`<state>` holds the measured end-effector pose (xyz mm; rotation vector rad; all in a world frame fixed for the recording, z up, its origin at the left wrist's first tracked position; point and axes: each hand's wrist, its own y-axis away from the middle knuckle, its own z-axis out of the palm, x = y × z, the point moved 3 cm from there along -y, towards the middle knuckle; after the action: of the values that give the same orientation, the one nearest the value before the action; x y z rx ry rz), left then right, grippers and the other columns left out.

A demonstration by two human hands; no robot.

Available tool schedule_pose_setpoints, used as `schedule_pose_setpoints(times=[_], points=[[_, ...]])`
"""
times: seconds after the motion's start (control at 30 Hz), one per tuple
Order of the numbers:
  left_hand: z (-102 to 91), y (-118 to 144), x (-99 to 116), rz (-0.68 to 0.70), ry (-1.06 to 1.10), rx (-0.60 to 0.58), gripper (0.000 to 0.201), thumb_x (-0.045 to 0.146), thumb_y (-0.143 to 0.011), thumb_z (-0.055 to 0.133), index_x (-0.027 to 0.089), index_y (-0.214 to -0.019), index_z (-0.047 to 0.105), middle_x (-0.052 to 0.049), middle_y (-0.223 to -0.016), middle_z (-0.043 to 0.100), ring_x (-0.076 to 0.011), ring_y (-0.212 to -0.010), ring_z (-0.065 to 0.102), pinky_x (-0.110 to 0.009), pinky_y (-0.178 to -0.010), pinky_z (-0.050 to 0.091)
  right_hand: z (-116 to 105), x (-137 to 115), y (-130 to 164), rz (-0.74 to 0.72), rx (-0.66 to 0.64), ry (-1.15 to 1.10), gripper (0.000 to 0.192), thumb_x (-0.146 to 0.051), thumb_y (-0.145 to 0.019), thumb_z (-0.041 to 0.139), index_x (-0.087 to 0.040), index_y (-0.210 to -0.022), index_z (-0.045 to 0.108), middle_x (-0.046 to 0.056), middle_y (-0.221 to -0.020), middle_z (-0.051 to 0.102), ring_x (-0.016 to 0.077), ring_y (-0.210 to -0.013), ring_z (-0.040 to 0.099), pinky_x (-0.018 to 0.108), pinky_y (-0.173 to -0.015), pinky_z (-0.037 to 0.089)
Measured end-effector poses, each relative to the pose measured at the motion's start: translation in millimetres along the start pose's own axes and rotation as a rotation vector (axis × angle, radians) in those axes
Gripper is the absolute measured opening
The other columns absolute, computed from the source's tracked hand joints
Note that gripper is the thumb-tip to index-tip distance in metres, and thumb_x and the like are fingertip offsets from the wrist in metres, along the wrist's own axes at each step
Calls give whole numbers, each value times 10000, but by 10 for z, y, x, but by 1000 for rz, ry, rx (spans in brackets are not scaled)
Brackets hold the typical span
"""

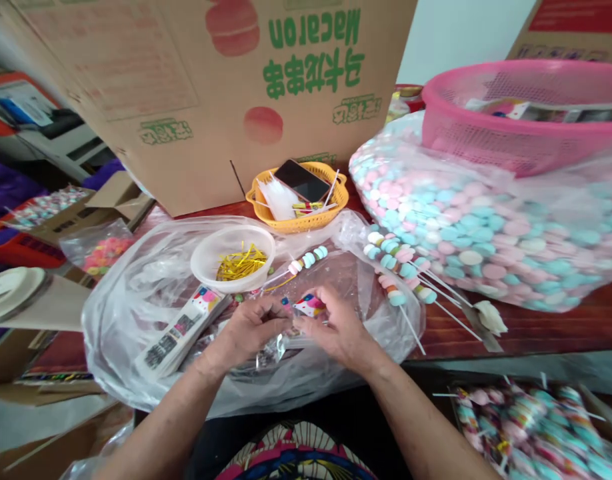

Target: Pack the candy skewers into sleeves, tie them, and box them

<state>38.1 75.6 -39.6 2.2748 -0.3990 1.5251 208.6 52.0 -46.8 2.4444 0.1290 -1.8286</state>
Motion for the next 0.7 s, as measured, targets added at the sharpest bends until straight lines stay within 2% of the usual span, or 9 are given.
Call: schedule_pose_setpoints(times=[0.07, 0.1, 0.13, 0.2, 0.27, 0.4, 0.47, 0.6, 0.7], points=[[22, 8, 75, 31, -31, -116, 157, 295, -801, 597, 160, -722, 617, 3, -645, 603, -122, -603, 523, -231, -578, 415, -19, -54, 28, -51, -73, -32, 188, -333, -773, 611, -179, -882, 609, -10, -732, 593, 124, -657, 528, 227, -590, 417], [28, 20, 130, 57, -103, -127, 152, 291, -811, 585, 165, -739, 633, -8, -670, 618, -136, -635, 543, -244, -607, 431, -23, -76, 44, -84, -64, -22, 145, -313, -797, 582, -178, -842, 607, -10, -711, 595, 120, -646, 526, 226, -592, 414], [32, 37, 190, 86, -196, -90, 135, 278, -813, 580, 172, -767, 650, -27, -725, 644, -159, -696, 571, -267, -654, 449, -27, -89, 62, -113, -21, -3, 131, -298, -819, 557, -176, -804, 602, -8, -696, 601, 118, -641, 528, 228, -601, 414], [57, 82, 296, 139, -361, 71, 134, 250, -778, 608, 187, -877, 671, -68, -906, 684, -215, -856, 602, -324, -761, 464, -31, -94, 103, -153, 111, 30, 153, -292, -845, 538, -176, -762, 595, -6, -674, 606, 117, -631, 525, 229, -599, 411], [131, 126, 322, 118, -376, 189, 255, 265, -735, 652, 191, -979, 650, -77, -977, 679, -229, -877, 603, -336, -767, 467, -31, -87, 147, -176, 210, 39, 202, -308, -847, 542, -180, -692, 564, -20, -610, 564, 105, -575, 485, 218, -548, 382], [321, 133, 168, -28, -131, 135, 179, 348, -762, 628, 174, -771, 587, 18, -629, 562, -134, -583, 497, -246, -576, 410, -74, -74, 197, -154, 303, 50, 386, -359, -800, 582, -191, -517, 382, -62, -489, 354, 72, -486, 327, 206, -463, 278], [346, 116, 131, 2, -70, 111, 187, 335, -765, 625, 170, -700, 566, 33, -593, 516, -116, -575, 461, -228, -573, 386, -93, -54, 199, -71, 300, -11, 438, -420, -789, 581, -197, -499, 340, -65, -483, 301, 71, -481, 291, 207, -445, 259], [339, 106, 137, 123, -52, -28, 274, 339, -854, 546, 165, -643, 545, 47, -553, 445, -90, -540, 398, -206, -553, 351, -182, 17, 210, 89, 284, -62, 501, -561, -842, 465, -214, -496, 361, -45, -457, 343, 94, -446, 322, 231, -424, 295], [286, 141, 85, 217, -142, 4, 379, 361, -926, 456, 164, -607, 512, 43, -545, 418, -88, -530, 385, -205, -539, 341, -503, 137, 263, 113, 388, 132, 518, -574, -888, 354, -222, -512, 410, -7, -483, 437, 132, -475, 411, 256, -463, 348]])
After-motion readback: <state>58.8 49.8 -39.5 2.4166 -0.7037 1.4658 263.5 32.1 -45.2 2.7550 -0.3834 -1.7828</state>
